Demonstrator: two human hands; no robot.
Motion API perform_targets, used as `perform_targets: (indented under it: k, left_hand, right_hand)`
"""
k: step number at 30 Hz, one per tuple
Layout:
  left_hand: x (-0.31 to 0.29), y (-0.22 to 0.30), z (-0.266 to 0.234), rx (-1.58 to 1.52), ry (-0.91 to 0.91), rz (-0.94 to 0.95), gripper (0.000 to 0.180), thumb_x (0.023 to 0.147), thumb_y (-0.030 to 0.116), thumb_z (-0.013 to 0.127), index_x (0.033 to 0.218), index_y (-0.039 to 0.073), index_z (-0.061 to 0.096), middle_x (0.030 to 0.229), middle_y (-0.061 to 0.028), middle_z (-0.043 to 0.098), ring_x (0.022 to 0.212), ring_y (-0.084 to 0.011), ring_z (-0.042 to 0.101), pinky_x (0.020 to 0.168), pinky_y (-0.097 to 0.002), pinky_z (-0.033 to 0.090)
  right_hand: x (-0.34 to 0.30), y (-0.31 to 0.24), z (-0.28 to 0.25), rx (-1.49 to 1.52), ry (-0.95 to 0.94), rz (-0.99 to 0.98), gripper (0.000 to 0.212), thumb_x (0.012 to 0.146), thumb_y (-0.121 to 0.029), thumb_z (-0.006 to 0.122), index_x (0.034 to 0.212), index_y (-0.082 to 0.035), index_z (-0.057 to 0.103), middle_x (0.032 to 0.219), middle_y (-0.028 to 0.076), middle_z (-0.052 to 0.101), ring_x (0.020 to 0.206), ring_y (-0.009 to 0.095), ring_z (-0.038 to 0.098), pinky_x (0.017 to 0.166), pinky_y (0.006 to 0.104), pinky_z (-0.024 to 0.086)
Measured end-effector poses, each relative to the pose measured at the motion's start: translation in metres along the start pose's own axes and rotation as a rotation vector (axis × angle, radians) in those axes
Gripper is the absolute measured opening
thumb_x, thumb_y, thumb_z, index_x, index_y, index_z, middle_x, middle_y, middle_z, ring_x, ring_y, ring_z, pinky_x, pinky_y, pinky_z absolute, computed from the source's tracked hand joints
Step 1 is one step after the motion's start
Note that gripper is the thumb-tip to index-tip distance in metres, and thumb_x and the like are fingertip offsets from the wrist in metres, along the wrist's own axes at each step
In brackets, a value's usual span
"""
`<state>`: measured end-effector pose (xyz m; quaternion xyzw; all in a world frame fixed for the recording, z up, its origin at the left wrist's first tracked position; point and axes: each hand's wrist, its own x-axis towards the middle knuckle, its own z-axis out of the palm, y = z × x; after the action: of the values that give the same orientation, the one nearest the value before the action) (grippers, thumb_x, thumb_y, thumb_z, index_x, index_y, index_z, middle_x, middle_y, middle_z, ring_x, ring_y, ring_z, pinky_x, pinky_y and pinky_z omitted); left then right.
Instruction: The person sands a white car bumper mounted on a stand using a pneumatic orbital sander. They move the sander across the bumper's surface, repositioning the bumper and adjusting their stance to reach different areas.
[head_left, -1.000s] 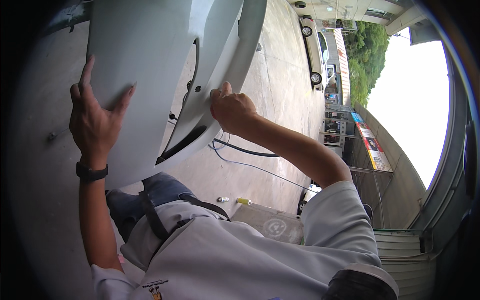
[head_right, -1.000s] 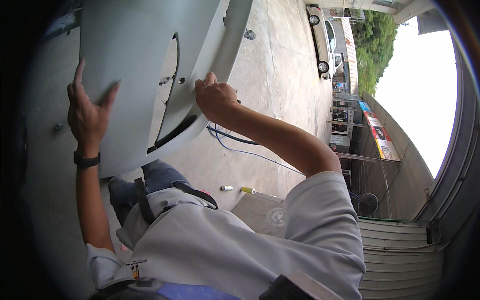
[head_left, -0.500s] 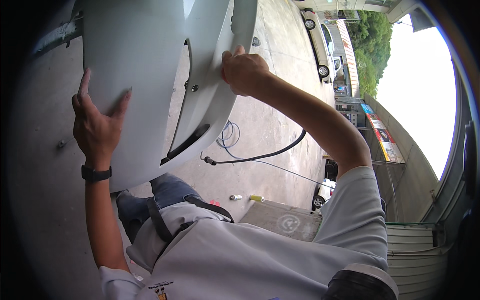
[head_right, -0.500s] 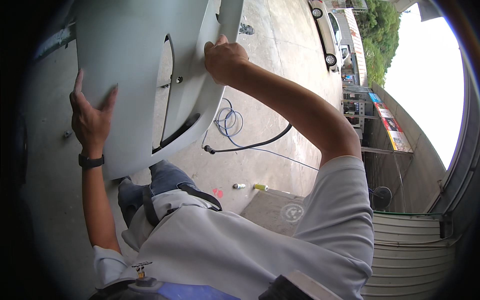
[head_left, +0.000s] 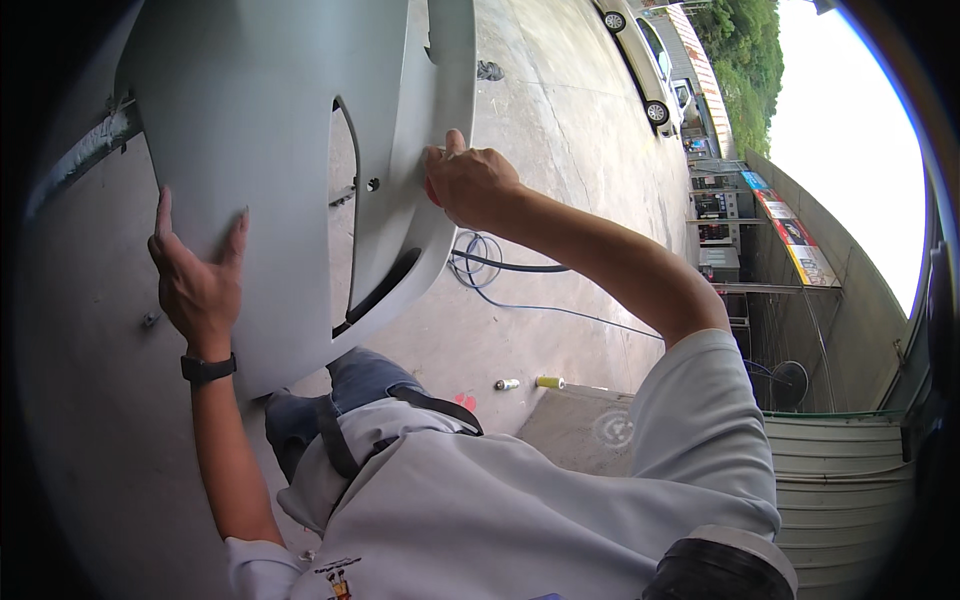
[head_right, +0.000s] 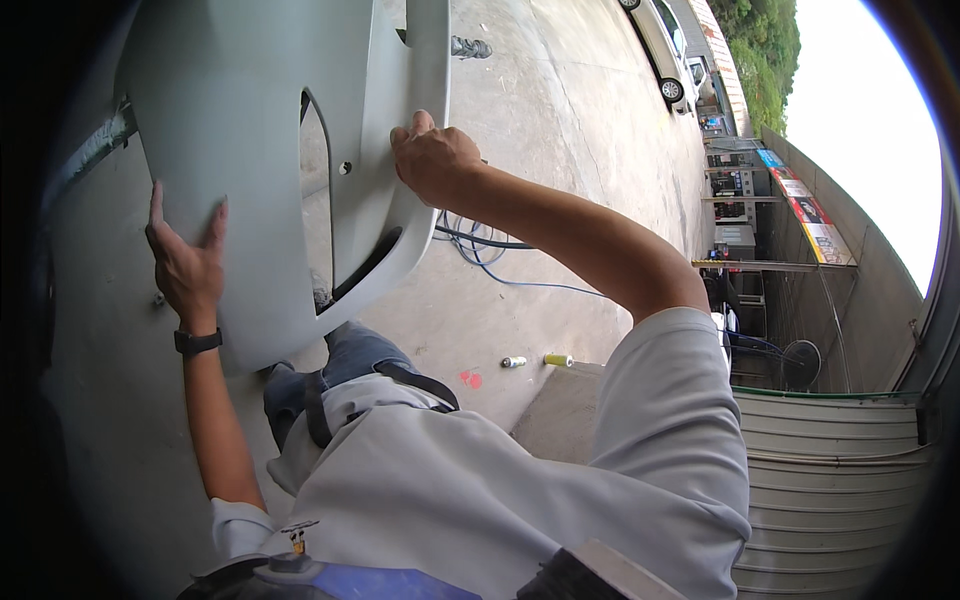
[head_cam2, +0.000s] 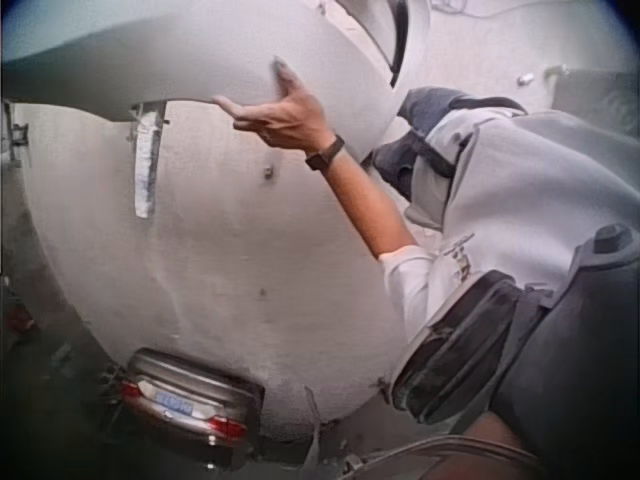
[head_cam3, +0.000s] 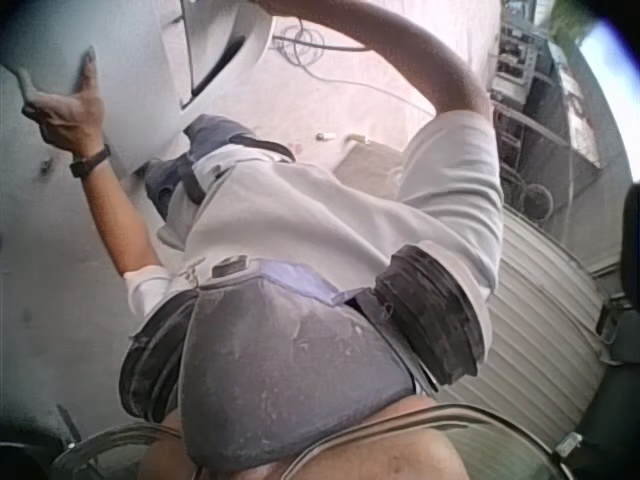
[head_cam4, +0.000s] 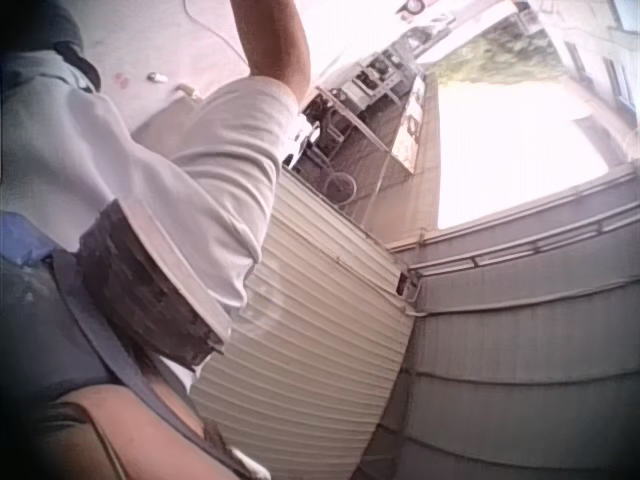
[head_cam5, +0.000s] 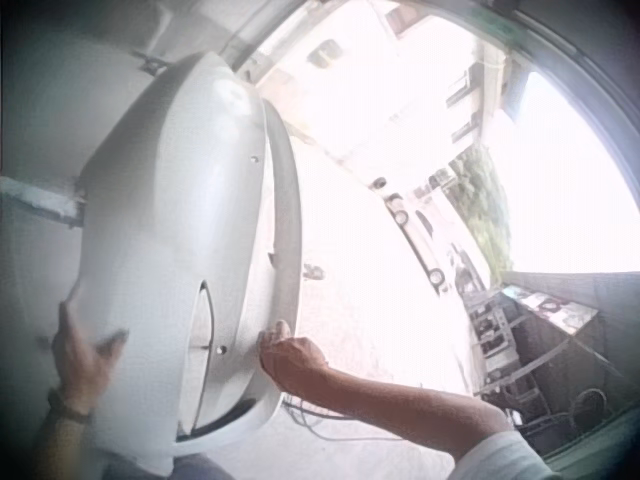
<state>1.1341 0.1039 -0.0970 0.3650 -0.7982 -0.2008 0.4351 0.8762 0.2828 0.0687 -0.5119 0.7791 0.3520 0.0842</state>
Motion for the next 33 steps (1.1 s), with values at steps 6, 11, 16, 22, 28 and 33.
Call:
perform_targets:
  k: [6, 11, 16, 22, 28, 33]
  left_hand:
    - [-0.001, 0.002, -0.006, -0.009, -0.082, -0.06, 0.094, 0.093, 0.066, 0.075, 0.161, 0.013, 0.036, 0.141, -0.0176, 0.06, 0.118, -0.0362, 0.067, 0.08, -0.0466, 0.065]
    - [0.001, 0.003, -0.007, -0.008, -0.069, -0.027, 0.093, 0.094, 0.064, 0.075, 0.16, 0.012, 0.036, 0.142, -0.0182, 0.059, 0.12, -0.0369, 0.067, 0.083, -0.0471, 0.064]
    - [0.001, 0.004, -0.009, -0.017, -0.096, -0.04, 0.092, 0.095, 0.059, 0.077, 0.16, 0.009, 0.035, 0.146, -0.0202, 0.058, 0.125, -0.0394, 0.065, 0.093, -0.0482, 0.061]
    - [0.0, 0.003, -0.008, -0.012, -0.125, -0.053, 0.093, 0.096, 0.055, 0.077, 0.161, 0.005, 0.033, 0.157, -0.024, 0.051, 0.132, -0.0443, 0.061, 0.103, -0.0509, 0.056]
    - [0.001, 0.001, -0.009, -0.002, -0.151, -0.02, 0.086, 0.101, 0.046, 0.074, 0.161, 0.003, 0.031, 0.159, -0.0256, 0.048, 0.134, -0.0449, 0.059, 0.106, -0.0496, 0.053]
    - [0.003, 0.002, -0.012, 0.041, -0.155, 0.016, 0.086, 0.103, 0.044, 0.072, 0.163, 0.002, 0.028, 0.159, -0.0274, 0.047, 0.133, -0.0452, 0.059, 0.107, -0.0492, 0.052]
  right_hand:
    - [-0.04, -0.018, 0.06, 0.142, 0.024, 0.005, 0.036, 0.094, -0.01, 0.071, 0.124, 0.001, 0.055, 0.123, 0.026, 0.057, 0.076, 0.039, 0.077, 0.063, 0.0467, 0.064]
    - [-0.071, -0.006, 0.085, 0.195, 0.045, 0.004, 0.042, 0.092, -0.016, 0.075, 0.125, 0.0, 0.054, 0.126, 0.025, 0.055, 0.074, 0.04, 0.076, 0.064, 0.0483, 0.063]
    - [-0.06, 0.014, 0.082, 0.366, 0.281, 0.128, 0.048, 0.09, -0.02, 0.079, 0.125, 0.0, 0.054, 0.12, 0.025, 0.057, 0.078, 0.042, 0.075, 0.065, 0.0485, 0.063]
    - [0.013, 0.081, 0.015, 0.365, 0.516, 0.256, 0.073, 0.081, -0.03, 0.088, 0.14, -0.003, 0.055, 0.127, 0.029, 0.063, 0.094, 0.042, 0.077, 0.075, 0.0443, 0.066]
    - [0.064, 0.118, -0.05, 0.676, 0.704, 0.173, 0.016, 0.088, -0.018, 0.07, 0.099, -0.007, 0.074, 0.112, 0.021, 0.074, 0.101, 0.037, 0.073, 0.089, 0.0483, 0.06]
    - [0.03, 0.085, -0.004, 0.471, 0.613, 0.192, 0.068, 0.079, -0.028, 0.089, 0.137, -0.006, 0.06, 0.125, 0.026, 0.069, 0.095, 0.041, 0.077, 0.076, 0.044, 0.066]
